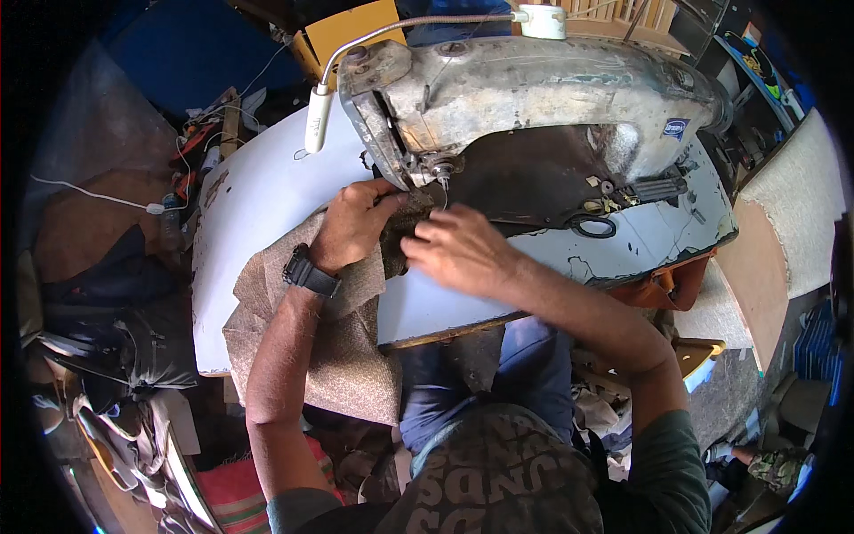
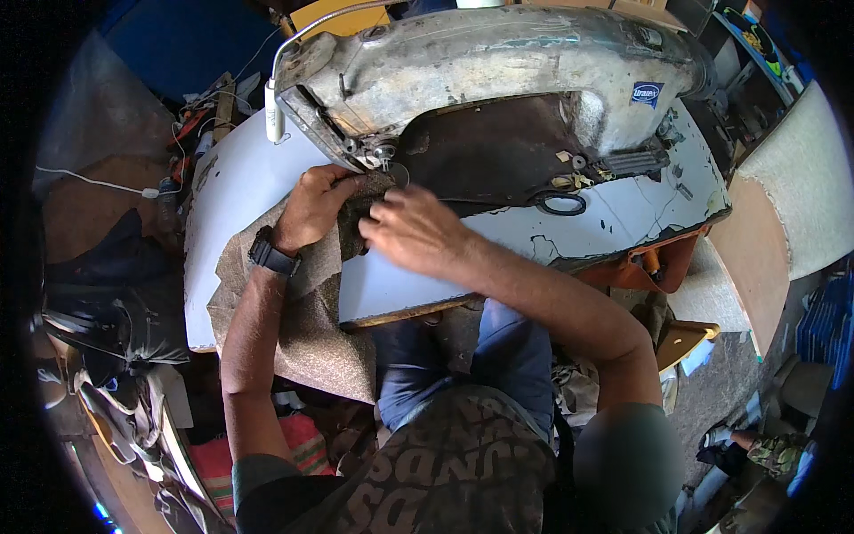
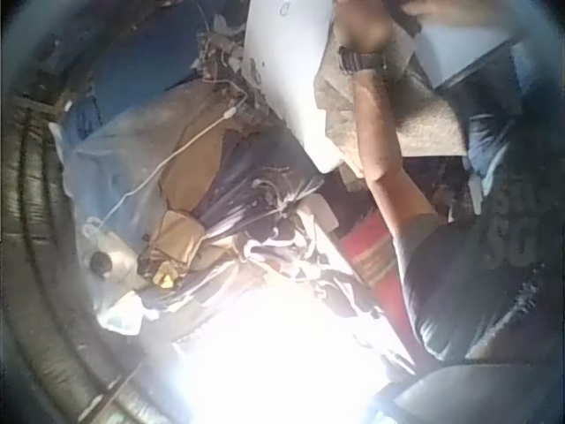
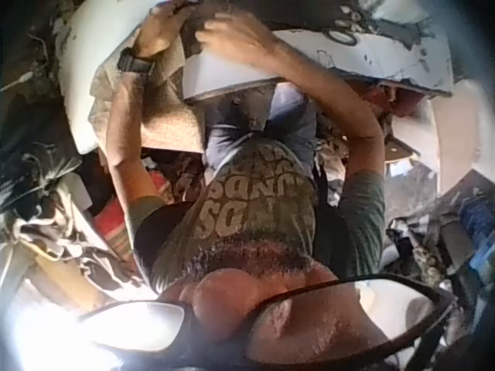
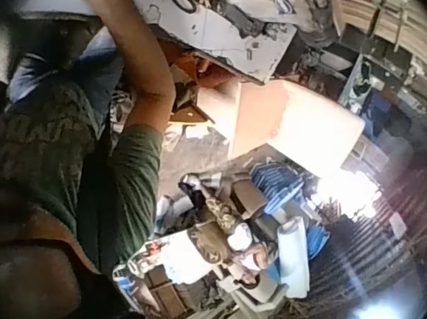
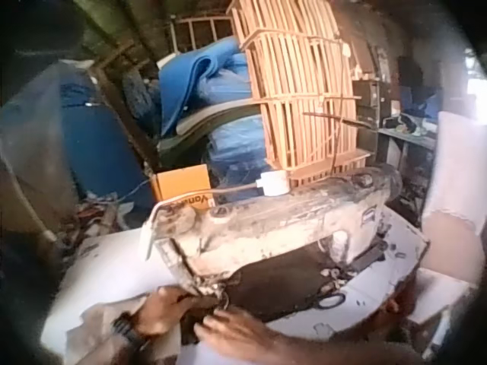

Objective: Sewing and finishing a burlap hat using a needle for hand-stitching and a sewing machine.

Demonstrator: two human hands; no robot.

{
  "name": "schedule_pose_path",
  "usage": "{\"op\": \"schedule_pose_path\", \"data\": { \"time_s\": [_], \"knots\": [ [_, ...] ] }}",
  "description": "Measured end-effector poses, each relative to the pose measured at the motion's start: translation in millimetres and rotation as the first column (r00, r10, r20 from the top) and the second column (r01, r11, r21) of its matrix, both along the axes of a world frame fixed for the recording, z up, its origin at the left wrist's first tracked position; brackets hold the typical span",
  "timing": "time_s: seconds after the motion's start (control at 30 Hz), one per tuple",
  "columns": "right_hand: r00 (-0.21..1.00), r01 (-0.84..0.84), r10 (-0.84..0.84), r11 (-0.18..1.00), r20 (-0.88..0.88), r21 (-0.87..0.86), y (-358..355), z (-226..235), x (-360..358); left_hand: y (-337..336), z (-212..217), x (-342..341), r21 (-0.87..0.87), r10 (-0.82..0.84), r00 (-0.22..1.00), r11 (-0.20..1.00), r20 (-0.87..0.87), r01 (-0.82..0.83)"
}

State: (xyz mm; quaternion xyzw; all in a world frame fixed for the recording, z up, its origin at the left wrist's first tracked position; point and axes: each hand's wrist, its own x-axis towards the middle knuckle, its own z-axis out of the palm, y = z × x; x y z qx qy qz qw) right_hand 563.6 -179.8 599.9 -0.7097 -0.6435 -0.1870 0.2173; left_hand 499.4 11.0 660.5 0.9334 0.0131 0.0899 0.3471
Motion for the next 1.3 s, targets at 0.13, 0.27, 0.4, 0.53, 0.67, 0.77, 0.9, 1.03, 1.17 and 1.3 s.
{"op": "schedule_pose_path", "data": {
  "time_s": [0.13,0.27,0.4,0.53,0.67,0.77,0.9,1.03,1.17,1.3],
  "knots": [
    [0.999,0.043,-0.043,0.999,0.015,0.003,12.4,3.5,-35.4,-1.5,6.6,0.5,0.007,0.024,0.998,1.000,-0.065,-0.024],
    [0.939,0.015,-0.013,1.000,-0.344,0.004,42.0,1.2,-58.4,-0.8,5.2,-2.4,0.021,-0.011,0.999,1.000,-0.040,0.012],
    [0.883,-0.010,0.031,0.999,-0.469,0.046,37.0,9.8,-78.8,-1.1,-1.0,-2.7,0.013,-0.047,0.999,0.999,-0.008,0.047],
    [0.894,-0.131,0.162,0.986,-0.418,0.103,25.5,3.7,-89.3,-1.0,-1.1,-3.5,0.108,-0.043,0.999,0.993,0.015,0.041],
    [0.829,-0.152,0.213,0.976,-0.517,0.159,-9.9,14.7,-60.9,-6.6,-1.5,-7.3,0.115,-0.048,0.996,0.993,0.080,0.038],
    [0.919,0.169,-0.128,0.983,-0.373,0.078,-27.4,20.8,-13.0,-11.0,4.3,-9.8,0.129,-0.038,0.997,0.991,0.064,0.029],
    [0.973,0.145,-0.153,0.988,-0.173,-0.055,-31.1,14.6,7.2,-6.0,-3.1,-9.1,0.153,-0.046,0.994,0.988,0.095,0.031],
    [0.980,0.140,-0.152,0.985,-0.129,-0.099,-33.4,9.4,7.6,-8.8,-2.2,-8.2,0.151,0.000,0.997,0.988,0.081,-0.012],
    [0.978,0.142,-0.157,0.983,-0.137,-0.116,-32.9,7.7,7.8,-17.8,5.9,-10.2,0.189,-0.133,0.987,0.975,0.094,0.114],
    [0.976,0.133,-0.149,0.986,-0.159,-0.105,-34.8,10.3,8.2,-17.6,0.8,-17.0,0.481,-0.223,0.969,0.864,0.104,0.147]
  ]
}}
